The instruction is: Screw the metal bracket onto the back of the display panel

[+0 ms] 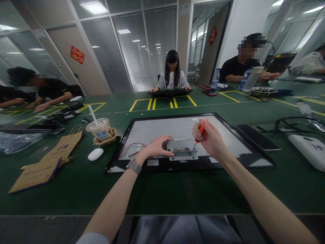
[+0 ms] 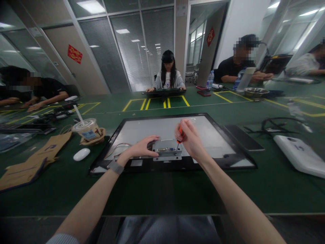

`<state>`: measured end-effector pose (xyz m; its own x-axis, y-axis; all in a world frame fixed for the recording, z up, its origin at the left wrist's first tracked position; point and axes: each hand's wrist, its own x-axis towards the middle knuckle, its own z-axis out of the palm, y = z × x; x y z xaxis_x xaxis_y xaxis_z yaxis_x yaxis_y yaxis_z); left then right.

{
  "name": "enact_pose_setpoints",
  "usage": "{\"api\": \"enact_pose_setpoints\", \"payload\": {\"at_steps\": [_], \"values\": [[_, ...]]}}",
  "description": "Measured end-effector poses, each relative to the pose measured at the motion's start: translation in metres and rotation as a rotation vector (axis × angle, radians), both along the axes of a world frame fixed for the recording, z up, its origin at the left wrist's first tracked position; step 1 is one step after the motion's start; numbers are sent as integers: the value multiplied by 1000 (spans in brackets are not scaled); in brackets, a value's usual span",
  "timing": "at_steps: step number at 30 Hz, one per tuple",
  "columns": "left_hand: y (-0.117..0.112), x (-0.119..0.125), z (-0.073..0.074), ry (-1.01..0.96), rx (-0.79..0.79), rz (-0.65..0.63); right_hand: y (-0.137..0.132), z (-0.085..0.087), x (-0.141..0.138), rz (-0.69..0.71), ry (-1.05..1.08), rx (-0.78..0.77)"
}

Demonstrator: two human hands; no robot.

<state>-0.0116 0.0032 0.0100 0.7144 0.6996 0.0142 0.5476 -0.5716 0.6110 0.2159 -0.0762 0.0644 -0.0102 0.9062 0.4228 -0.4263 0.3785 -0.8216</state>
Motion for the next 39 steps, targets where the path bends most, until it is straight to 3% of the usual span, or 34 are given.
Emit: {"api": "enact_pose_setpoints", "payload": {"at_steps": [10, 24, 39], "values": [[1, -1, -2, -5, -5, 0, 2, -1, 1, -43, -24, -77], [2, 0, -4, -19, 16, -14, -5, -2, -5, 90, -16, -35], [0, -1, 0, -6, -20, -3, -4, 3, -3, -14, -25, -77]]}}
